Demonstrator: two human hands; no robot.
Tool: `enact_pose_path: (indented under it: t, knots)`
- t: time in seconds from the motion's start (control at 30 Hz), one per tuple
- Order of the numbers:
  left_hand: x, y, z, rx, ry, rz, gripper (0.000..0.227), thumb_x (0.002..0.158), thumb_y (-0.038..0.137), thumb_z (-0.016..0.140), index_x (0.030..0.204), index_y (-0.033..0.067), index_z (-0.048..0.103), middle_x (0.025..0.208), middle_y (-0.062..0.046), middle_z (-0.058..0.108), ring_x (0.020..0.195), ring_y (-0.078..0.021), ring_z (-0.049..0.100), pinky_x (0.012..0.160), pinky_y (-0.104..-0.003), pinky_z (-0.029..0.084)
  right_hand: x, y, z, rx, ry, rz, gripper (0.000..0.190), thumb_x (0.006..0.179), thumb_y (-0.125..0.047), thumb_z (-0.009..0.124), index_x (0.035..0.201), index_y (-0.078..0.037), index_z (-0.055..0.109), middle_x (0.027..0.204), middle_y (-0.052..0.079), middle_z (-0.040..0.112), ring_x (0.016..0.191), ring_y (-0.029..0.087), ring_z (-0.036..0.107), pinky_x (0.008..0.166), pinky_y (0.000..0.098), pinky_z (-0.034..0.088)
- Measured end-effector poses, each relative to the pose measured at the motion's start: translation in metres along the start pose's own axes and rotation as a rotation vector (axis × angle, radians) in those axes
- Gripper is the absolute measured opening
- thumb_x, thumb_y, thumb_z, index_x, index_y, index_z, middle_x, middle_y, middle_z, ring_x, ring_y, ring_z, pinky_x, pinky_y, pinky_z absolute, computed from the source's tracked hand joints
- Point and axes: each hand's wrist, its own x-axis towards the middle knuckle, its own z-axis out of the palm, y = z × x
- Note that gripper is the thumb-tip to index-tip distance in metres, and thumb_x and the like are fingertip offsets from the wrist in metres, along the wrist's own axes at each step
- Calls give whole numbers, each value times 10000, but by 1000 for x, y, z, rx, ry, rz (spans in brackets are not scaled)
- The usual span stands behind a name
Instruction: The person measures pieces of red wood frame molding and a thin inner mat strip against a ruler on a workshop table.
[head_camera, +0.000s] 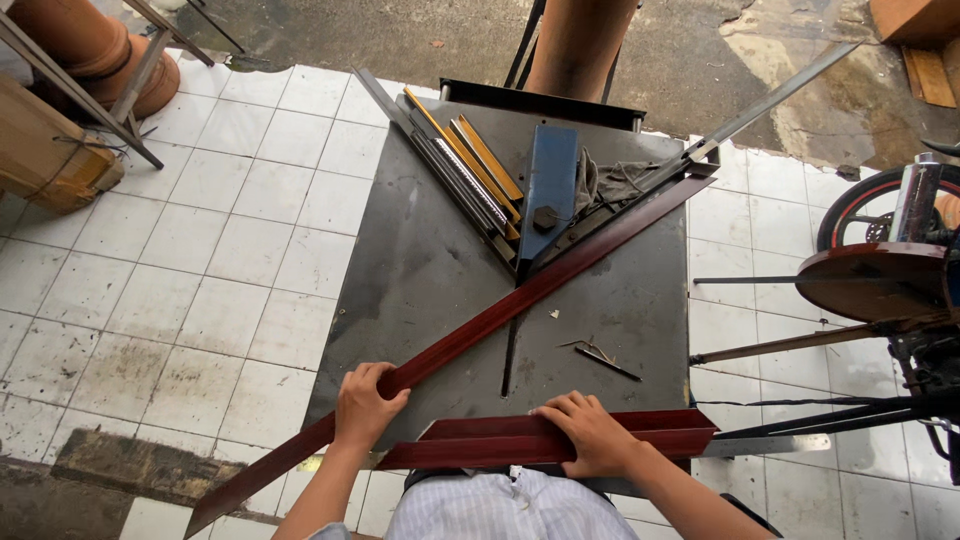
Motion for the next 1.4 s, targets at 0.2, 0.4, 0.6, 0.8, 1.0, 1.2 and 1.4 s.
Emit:
enact_pose_path:
  t: [0.2, 0.4, 0.6, 0.8, 1.0, 1.2, 1.4]
  knots:
    - [-7, -7, 23, 87, 99, 31, 421, 700, 387, 892, 1062, 247, 730, 1073, 61, 709, 975, -272, 649, 819, -491, 558, -6, 9, -9, -112, -99, -19, 1040, 723, -556, 903, 1556, -183, 404, 1450, 93, 478, 1286, 327, 411, 1042, 534, 305]
    - [-12, -7, 21, 134, 49, 12, 468, 718, 446, 897, 1129, 287, 743, 1057, 88, 681, 968, -234, 613, 823, -453, 567, 39, 41, -24, 53, 482, 384, 386, 928, -370, 702, 1305, -294, 673, 1221, -67, 728, 1092, 126, 644, 934, 370, 473]
    - [-11, -11, 26, 181, -99, -115, 497, 740, 536, 861, 1181, 353, 723, 1112, 138, 688, 1019, -172, 629, 871, -400, 565, 113, 129, -82, 614, 652, 1042, 625, 1031, -426, 464, 1623, -289, 316, 1631, 30, 411, 1495, 366, 327, 1121, 704, 281]
    - [-14, -13, 38, 335, -73, -217, 452, 691, 641, 828, 1088, 453, 721, 1072, 216, 681, 967, -122, 655, 859, -390, 553, 150, 166, -97, 831, 692, 1166, 711, 1013, -489, 419, 1671, -343, 192, 1613, 136, 388, 1560, 278, 207, 1163, 573, 193]
    - [-24, -52, 52, 380, 37, -240, 493, 602, 742, 777, 1010, 468, 745, 1029, 237, 698, 932, -113, 659, 778, -380, 560, 149, 137, -84, 821, 736, 1102, 642, 1012, -451, 428, 1636, -414, 284, 1589, 87, 414, 1562, 243, 175, 1126, 529, 214]
    - [-21, -53, 59, 383, 96, -205, 536, 600, 703, 783, 1092, 504, 711, 1022, 219, 677, 927, -128, 646, 877, -414, 562, 135, 149, -101, 775, 809, 1108, 663, 991, -396, 480, 1632, -341, 319, 1566, -133, 517, 1455, 273, 392, 1095, 555, 252]
    - [-13, -44, 63, 427, 99, -179, 742, 475, 849, 796, 1139, 532, 702, 1148, 222, 651, 1081, -103, 644, 975, -429, 542, 140, 226, -108, 988, 998, 914, 684, 1013, -230, 553, 1649, -211, 301, 1686, 12, 351, 1513, 232, 386, 1148, 433, 372]
